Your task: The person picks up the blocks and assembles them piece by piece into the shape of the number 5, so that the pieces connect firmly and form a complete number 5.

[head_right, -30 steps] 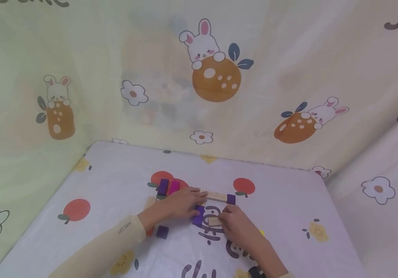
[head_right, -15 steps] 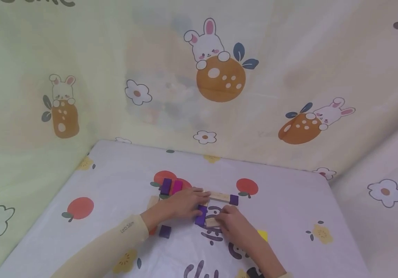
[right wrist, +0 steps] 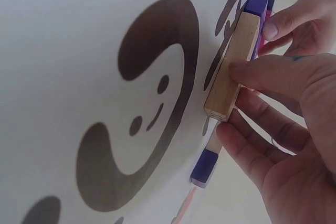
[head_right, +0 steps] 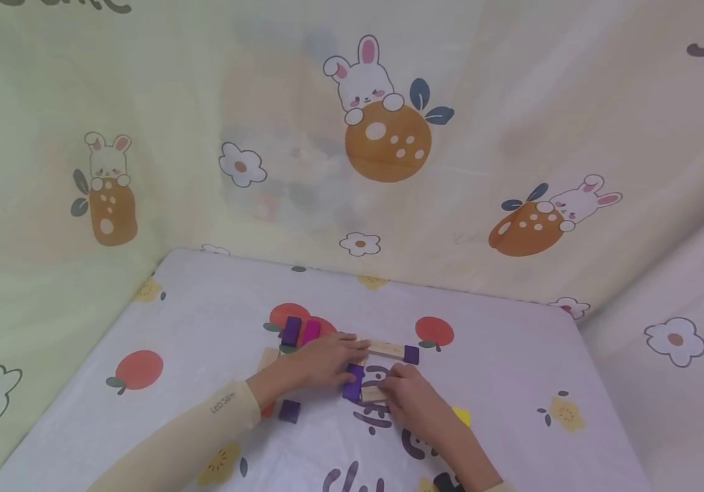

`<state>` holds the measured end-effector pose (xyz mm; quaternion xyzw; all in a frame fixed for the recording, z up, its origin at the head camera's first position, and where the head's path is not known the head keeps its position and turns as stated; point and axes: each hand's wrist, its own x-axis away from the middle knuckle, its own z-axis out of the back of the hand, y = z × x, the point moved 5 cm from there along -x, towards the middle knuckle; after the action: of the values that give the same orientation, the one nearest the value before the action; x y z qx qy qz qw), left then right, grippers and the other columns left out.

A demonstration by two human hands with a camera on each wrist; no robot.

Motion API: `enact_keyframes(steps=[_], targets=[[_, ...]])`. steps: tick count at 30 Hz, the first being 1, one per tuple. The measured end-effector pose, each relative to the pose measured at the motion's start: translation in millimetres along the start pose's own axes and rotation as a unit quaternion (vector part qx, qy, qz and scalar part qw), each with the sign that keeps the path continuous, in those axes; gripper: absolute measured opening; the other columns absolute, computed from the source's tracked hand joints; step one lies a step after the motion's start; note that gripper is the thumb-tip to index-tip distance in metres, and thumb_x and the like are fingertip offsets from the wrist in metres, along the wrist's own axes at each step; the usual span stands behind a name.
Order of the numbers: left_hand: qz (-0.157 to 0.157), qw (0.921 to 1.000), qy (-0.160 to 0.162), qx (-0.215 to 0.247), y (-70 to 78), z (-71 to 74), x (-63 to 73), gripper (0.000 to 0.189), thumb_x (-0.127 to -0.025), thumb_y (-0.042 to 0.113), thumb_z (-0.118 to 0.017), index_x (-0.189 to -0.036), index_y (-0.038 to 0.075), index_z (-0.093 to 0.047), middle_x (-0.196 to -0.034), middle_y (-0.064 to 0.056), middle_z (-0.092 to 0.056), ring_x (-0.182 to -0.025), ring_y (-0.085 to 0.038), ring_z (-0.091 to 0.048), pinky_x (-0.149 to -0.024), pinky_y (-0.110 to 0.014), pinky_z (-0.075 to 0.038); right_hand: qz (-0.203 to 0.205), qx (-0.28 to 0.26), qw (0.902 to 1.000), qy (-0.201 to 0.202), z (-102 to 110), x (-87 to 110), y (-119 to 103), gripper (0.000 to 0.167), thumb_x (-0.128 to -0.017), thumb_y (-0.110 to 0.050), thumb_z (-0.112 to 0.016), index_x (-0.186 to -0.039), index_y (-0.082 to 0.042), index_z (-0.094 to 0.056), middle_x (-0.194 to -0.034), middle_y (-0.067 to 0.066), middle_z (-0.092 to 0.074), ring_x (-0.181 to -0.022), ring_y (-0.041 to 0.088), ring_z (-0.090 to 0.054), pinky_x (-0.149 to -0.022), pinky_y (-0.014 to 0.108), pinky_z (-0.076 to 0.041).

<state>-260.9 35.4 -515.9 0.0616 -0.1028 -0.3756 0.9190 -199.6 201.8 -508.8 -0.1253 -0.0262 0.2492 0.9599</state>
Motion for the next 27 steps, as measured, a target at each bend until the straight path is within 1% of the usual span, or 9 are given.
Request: enact_keyframes(steps=[9, 14, 17, 19, 21, 24, 25, 27], targets=[[-0.006, 1.0, 0.001, -0.005, 0.6, 1.9, 1.4, 0.059, -0.104, 0.04, -0.067, -0.157, 0.022, -0.053, -0.17, 0.01, -0.041, -0.159, -0.019, -0.04, -0.13, -0.037, -0.036, 0.003, 0.008, 1.0, 0.004, 0.6, 0.1, -1.1, 0.025, -0.088, -0.009, -0.085, -0.112, -0.009, -0.082, -0.102, -0.002, -0.066, -0.096, 0.011, -0.059, -0.08, 0.028, -0.06], [-0.006, 1.0, 0.0, -0.006, 1.7, 3.3, 2.3, 0.059, -0.103, 0.04, -0.067, -0.157, 0.022, -0.053, -0.17, 0.009, -0.042, -0.159, -0.019, -0.04, -0.129, -0.036, -0.036, -0.004, 0.005, 1.0, -0.003, 0.1, -0.2, -1.6, 0.026, -0.087, -0.009, -0.085, -0.113, -0.009, -0.081, -0.103, -0.002, -0.066, -0.097, 0.011, -0.058, -0.082, 0.029, -0.061], [-0.007, 1.0, -0.001, -0.004, 2.2, 3.4, 2.5, 0.059, -0.103, 0.039, -0.067, -0.157, 0.021, -0.053, -0.17, 0.009, -0.042, -0.159, -0.02, -0.04, -0.13, -0.036, -0.036, -0.006, -0.002, 1.0, 0.0, 2.9, 1.1, -1.7, 0.027, -0.088, -0.01, -0.085, -0.115, -0.009, -0.08, -0.106, -0.001, -0.069, -0.1, 0.012, -0.06, -0.086, 0.032, -0.062], [-0.008, 1.0, -0.002, -0.001, 2.1, 3.3, 2.3, 0.059, -0.104, 0.039, -0.067, -0.157, 0.021, -0.052, -0.17, 0.009, -0.042, -0.159, -0.02, -0.04, -0.13, -0.036, -0.036, -0.009, -0.011, 0.9998, 0.013, 8.8, 3.6, 0.1, 0.029, -0.088, -0.01, -0.084, -0.116, -0.008, -0.079, -0.11, 0.001, -0.07, -0.102, 0.016, -0.063, -0.089, 0.037, -0.062], [-0.009, 1.0, -0.001, -0.001, 1.4, 3.1, 1.9, 0.059, -0.104, 0.04, -0.067, -0.157, 0.021, -0.052, -0.17, 0.009, -0.042, -0.159, -0.02, -0.04, -0.13, -0.036, -0.036, -0.018, -0.018, 0.9991, 0.032, 18.0, 7.6, 5.1, 0.03, -0.088, -0.011, -0.084, -0.117, -0.007, -0.078, -0.113, 0.004, -0.07, -0.105, 0.02, -0.066, -0.093, 0.043, -0.062], [-0.011, 0.9999, 0.003, -0.001, 0.3, 2.5, 1.0, 0.059, -0.104, 0.04, -0.067, -0.157, 0.021, -0.052, -0.17, 0.009, -0.041, -0.159, -0.02, -0.04, -0.13, -0.036, -0.036, -0.053, -0.022, 0.9971, 0.05, 34.3, 16.5, 18.9, 0.032, -0.088, -0.013, -0.085, -0.118, -0.006, -0.077, -0.115, 0.008, -0.071, -0.109, 0.027, -0.069, -0.096, 0.049, -0.062], [-0.013, 0.9999, 0.004, -0.002, 0.0, 2.1, 0.9, 0.059, -0.103, 0.04, -0.067, -0.157, 0.021, -0.052, -0.17, 0.009, -0.042, -0.159, -0.02, -0.04, -0.13, -0.036, -0.036, -0.068, -0.024, 0.9963, 0.047, 39.0, 19.9, 24.6, 0.032, -0.088, -0.013, -0.085, -0.118, -0.005, -0.077, -0.115, 0.009, -0.071, -0.109, 0.028, -0.07, -0.096, 0.05, -0.061], [-0.013, 0.9999, 0.004, -0.001, -0.3, 0.7, 1.0, 0.059, -0.103, 0.039, -0.067, -0.157, 0.021, -0.052, -0.17, 0.009, -0.042, -0.159, -0.021, -0.04, -0.13, -0.037, -0.037, -0.1, -0.03, 0.9942, 0.025, 46.0, 27.8, 36.2, 0.033, -0.088, -0.016, -0.086, -0.118, -0.005, -0.077, -0.115, 0.01, -0.073, -0.107, 0.029, -0.071, -0.094, 0.05, -0.062]])
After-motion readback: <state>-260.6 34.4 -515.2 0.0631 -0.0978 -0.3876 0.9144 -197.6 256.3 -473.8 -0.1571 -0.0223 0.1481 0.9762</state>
